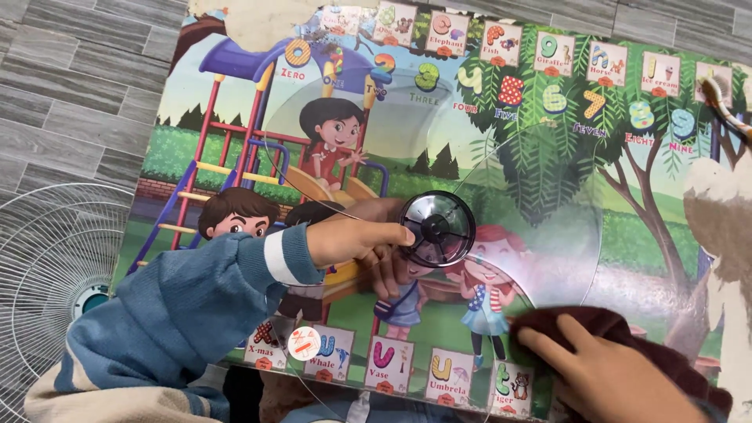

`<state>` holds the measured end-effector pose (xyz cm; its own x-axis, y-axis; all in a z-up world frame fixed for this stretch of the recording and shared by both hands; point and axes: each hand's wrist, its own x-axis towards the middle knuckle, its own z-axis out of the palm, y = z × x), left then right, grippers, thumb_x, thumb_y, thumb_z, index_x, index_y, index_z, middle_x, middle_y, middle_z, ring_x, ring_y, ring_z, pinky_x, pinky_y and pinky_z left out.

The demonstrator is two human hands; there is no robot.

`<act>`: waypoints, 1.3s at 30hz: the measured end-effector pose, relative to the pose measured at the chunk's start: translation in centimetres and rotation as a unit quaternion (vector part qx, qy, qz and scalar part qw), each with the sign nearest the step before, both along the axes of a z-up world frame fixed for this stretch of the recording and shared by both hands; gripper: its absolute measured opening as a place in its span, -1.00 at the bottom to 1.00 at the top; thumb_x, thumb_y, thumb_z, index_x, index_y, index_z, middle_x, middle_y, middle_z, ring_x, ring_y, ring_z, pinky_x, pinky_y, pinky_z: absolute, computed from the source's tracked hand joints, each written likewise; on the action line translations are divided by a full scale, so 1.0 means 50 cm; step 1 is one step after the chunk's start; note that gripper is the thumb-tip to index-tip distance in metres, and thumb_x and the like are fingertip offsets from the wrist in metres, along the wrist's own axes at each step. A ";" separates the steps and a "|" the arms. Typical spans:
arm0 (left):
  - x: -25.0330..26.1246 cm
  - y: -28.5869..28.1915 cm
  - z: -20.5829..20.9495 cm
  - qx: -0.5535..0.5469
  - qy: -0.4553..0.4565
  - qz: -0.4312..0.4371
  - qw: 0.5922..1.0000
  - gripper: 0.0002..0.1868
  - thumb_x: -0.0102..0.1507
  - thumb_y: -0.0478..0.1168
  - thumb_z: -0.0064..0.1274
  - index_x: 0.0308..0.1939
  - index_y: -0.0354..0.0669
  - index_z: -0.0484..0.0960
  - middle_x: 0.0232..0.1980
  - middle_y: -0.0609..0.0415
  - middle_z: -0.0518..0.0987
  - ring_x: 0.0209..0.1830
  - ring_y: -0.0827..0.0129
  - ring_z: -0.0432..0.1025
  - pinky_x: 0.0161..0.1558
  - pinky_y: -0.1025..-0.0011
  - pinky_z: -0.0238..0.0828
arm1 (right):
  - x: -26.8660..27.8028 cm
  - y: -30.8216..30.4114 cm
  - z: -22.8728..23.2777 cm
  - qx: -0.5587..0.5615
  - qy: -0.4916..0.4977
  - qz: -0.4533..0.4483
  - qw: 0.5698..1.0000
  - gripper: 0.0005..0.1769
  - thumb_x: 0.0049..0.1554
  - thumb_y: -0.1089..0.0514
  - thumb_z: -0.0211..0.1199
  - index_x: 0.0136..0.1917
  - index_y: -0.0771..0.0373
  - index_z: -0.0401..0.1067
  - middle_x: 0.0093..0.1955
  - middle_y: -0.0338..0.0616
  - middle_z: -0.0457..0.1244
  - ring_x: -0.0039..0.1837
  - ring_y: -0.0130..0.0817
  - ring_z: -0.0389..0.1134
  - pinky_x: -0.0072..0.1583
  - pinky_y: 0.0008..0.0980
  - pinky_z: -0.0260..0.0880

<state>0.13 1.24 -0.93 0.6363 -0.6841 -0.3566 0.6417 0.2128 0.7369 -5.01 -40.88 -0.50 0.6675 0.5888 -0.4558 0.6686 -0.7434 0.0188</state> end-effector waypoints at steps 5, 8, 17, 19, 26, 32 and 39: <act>0.004 0.005 -0.029 -0.028 0.013 -0.014 0.999 -0.49 0.37 -0.23 -0.10 0.33 -0.47 0.22 -0.32 -0.36 0.61 -0.46 -0.11 0.59 -0.47 0.23 0.66 | 0.144 -0.022 0.072 -0.016 0.112 -0.144 0.983 -0.08 -0.17 -0.02 0.42 0.43 -0.60 0.24 0.23 -0.80 0.39 0.04 -0.52 0.62 0.11 -0.45 0.67; 0.003 0.003 -0.037 -0.028 -0.005 -0.006 1.000 -0.51 0.35 -0.26 -0.10 0.30 -0.46 0.22 -0.33 -0.39 0.60 -0.49 -0.13 0.58 -0.49 0.23 0.64 | 0.206 0.088 0.113 0.246 -0.204 -0.102 0.942 -0.33 0.04 0.24 0.27 0.44 0.30 0.40 0.14 0.16 0.29 0.09 0.16 0.33 0.14 -0.03 0.35; 0.004 0.010 -0.060 -0.010 -0.013 -0.013 1.000 -0.53 0.32 -0.18 -0.08 0.19 -0.50 0.34 -0.32 -0.41 0.64 -0.47 -0.10 0.60 -0.54 0.40 0.52 | 0.268 0.295 0.059 0.201 -0.388 -0.003 0.899 -0.43 0.31 0.18 0.27 0.57 0.18 0.35 0.10 0.12 0.26 -0.26 0.15 0.37 -0.25 0.00 0.42; 0.013 0.003 -0.089 -0.021 -0.017 -0.054 0.998 -0.56 0.31 -0.14 -0.09 0.07 -0.51 0.34 -0.26 -0.54 0.60 -0.39 -0.23 0.59 -0.38 0.08 0.66 | 0.228 0.310 0.078 0.224 -0.330 0.037 0.916 -0.31 0.17 0.24 0.28 0.56 0.18 0.33 0.24 0.05 0.31 -0.22 0.08 0.40 -0.24 -0.07 0.45; -0.003 -0.002 -0.058 0.023 -0.030 -0.029 0.999 -0.54 0.28 -0.15 -0.09 0.07 -0.55 0.36 -0.33 -0.46 0.63 -0.53 -0.10 0.57 -0.49 0.24 0.61 | 0.224 0.253 0.056 0.247 -0.240 0.173 0.923 -0.28 -0.01 0.13 0.35 0.45 -0.09 0.44 0.02 -0.21 0.24 -0.20 -0.22 0.32 -0.16 -0.26 0.39; 0.004 0.001 -0.062 0.007 -0.035 -0.055 0.998 -0.51 0.33 -0.12 -0.15 0.12 -0.56 0.37 -0.29 -0.42 0.65 -0.50 -0.14 0.60 -0.61 0.37 0.51 | 0.296 0.179 -0.011 0.266 -0.341 0.038 0.901 -0.27 0.22 0.42 0.37 0.66 0.32 0.56 0.14 0.22 0.28 -0.11 -0.07 0.25 -0.01 -0.20 0.39; 0.002 0.007 -0.048 -0.015 -0.024 -0.040 0.999 -0.53 0.30 -0.20 -0.08 0.15 -0.53 0.27 -0.31 -0.53 0.60 -0.47 -0.25 0.58 -0.47 0.09 0.65 | 0.188 0.233 0.026 0.086 -0.431 0.019 0.898 -0.21 0.22 -0.01 0.26 0.70 0.07 0.33 0.03 -0.10 0.29 -0.32 -0.16 0.36 -0.28 -0.30 0.42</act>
